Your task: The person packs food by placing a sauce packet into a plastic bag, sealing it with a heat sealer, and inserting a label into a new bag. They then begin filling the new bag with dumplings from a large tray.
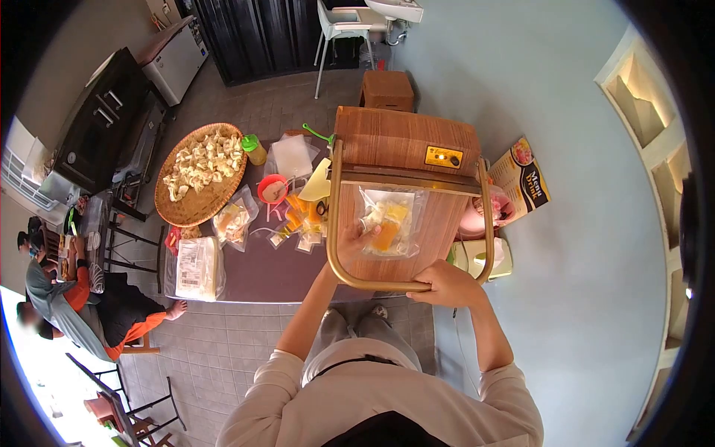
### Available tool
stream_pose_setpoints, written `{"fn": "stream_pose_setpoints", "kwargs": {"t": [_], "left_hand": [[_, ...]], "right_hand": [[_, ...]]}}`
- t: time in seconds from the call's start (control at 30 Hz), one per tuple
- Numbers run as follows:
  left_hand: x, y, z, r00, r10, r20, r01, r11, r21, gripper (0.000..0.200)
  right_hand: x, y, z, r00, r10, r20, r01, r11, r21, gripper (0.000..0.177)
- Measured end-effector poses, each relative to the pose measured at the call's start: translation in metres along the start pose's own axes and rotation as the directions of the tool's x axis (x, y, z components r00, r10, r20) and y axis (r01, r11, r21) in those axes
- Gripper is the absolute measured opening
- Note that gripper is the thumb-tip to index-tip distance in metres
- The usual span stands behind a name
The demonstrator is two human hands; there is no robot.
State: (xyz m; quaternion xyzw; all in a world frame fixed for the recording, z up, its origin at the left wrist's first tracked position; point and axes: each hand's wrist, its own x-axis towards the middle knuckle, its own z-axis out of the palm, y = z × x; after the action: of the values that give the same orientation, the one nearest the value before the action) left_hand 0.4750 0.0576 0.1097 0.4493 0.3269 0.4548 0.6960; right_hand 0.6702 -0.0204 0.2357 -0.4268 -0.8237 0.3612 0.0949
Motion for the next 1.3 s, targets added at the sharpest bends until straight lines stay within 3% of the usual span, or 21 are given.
{"fn": "stream_pose_setpoints", "kwargs": {"t": [0.4, 0.47, 0.57, 0.67, 0.87, 1.0, 1.1, 1.2, 1.27, 1.3], "left_hand": [[-0.004, 0.01, 0.006, 1.0, 0.017, -0.006, -0.017, 1.0, 0.005, 0.037], [-0.003, 0.008, 0.004, 1.0, 0.006, -0.008, -0.006, 1.0, 0.014, 0.036], [-0.001, 0.003, 0.0, 0.999, 0.031, 0.017, -0.033, 0.995, 0.091, 0.036], [-0.005, 0.01, 0.007, 0.999, 0.037, -0.001, -0.037, 0.999, 0.025, 0.036], [-0.003, 0.005, 0.003, 0.999, 0.028, -0.016, -0.028, 0.999, 0.046, 0.036], [-0.002, -0.001, 0.002, 0.998, 0.059, 0.006, -0.059, 0.996, 0.069, 0.034], [0.001, -0.005, -0.005, 0.998, 0.064, 0.005, -0.065, 0.992, 0.107, 0.031], [0.011, -0.024, -0.013, 0.995, 0.099, 0.01, -0.099, 0.982, 0.161, 0.028], [0.003, -0.03, -0.011, 0.99, 0.141, -0.006, -0.138, 0.98, 0.146, 0.027], [-0.005, -0.025, -0.006, 0.986, 0.161, -0.034, -0.158, 0.985, 0.075, 0.028]], "right_hand": [[-0.001, -0.001, -0.001, 1.0, -0.013, -0.017, 0.013, 1.0, -0.02, 0.025], [-0.001, -0.006, -0.004, 0.995, 0.087, 0.043, -0.086, 0.996, -0.026, 0.028], [-0.001, -0.004, -0.003, 0.994, 0.091, 0.051, -0.089, 0.995, -0.038, 0.027], [-0.001, -0.002, -0.003, 1.0, -0.007, -0.008, 0.007, 0.999, -0.038, 0.024], [-0.001, -0.002, -0.002, 0.996, 0.077, 0.043, -0.076, 0.997, -0.024, 0.027], [-0.002, -0.009, -0.004, 1.0, 0.015, -0.018, -0.015, 0.999, -0.037, 0.025], [-0.004, -0.02, -0.014, 0.994, 0.108, -0.003, -0.108, 0.992, -0.067, 0.026], [-0.004, -0.032, -0.028, 0.997, -0.015, -0.07, -0.001, 0.975, -0.222, 0.026], [-0.014, -0.059, -0.048, 0.946, -0.073, -0.317, -0.019, 0.96, -0.278, 0.021], [-0.017, -0.07, -0.058, 0.857, -0.156, -0.492, -0.039, 0.931, -0.362, 0.018]]}}
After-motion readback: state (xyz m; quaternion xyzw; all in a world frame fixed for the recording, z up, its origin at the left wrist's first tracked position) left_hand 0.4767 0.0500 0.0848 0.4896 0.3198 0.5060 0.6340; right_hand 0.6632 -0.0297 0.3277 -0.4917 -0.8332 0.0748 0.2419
